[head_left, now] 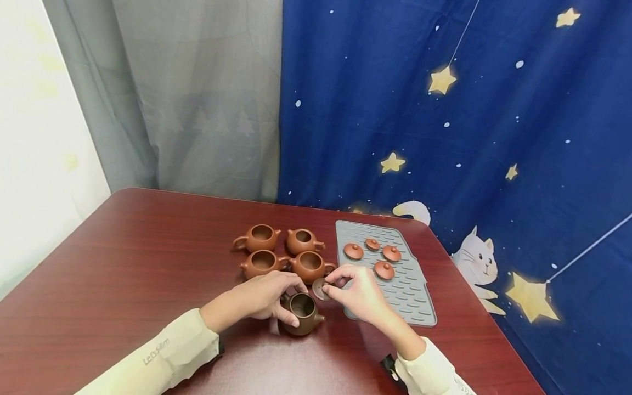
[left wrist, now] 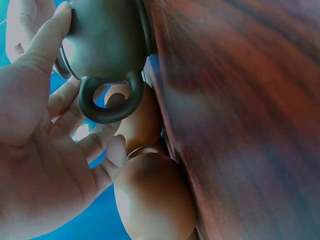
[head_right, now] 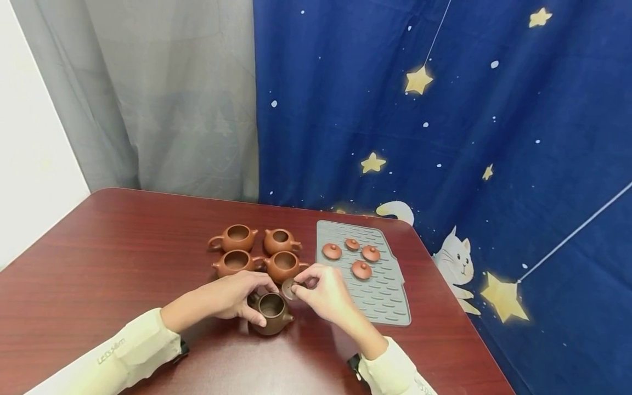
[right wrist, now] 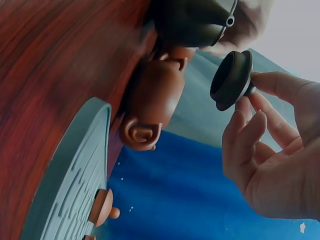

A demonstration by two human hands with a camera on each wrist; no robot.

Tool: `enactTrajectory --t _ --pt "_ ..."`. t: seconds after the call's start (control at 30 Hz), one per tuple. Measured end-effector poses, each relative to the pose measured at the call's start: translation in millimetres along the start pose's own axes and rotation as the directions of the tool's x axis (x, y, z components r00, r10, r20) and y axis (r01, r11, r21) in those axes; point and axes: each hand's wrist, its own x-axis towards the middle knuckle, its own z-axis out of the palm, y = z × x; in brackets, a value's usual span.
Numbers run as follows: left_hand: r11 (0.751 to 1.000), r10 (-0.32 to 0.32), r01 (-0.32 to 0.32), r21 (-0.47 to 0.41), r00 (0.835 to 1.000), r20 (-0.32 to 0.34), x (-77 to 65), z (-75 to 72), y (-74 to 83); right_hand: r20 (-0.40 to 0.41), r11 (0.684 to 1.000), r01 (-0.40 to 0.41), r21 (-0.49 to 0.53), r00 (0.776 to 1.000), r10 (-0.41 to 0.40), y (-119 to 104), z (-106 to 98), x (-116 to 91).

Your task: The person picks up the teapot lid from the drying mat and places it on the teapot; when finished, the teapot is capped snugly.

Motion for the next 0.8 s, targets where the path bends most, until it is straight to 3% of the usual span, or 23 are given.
enactTrajectory --t 0.33,0.8 --pt "0.999 -0.023 0.023 0.034 1.000 -0.001 1.9 0.5 0.4 0.025 0.998 0.031 0.053 0.999 -0.033 -7 9 -3" --pt "1.000 -0.019 0.019 0.004 1.000 -0.002 1.4 0.7 -0.5 0.051 0.992 0.075 0.098 0.995 -0.081 -12 21 -4"
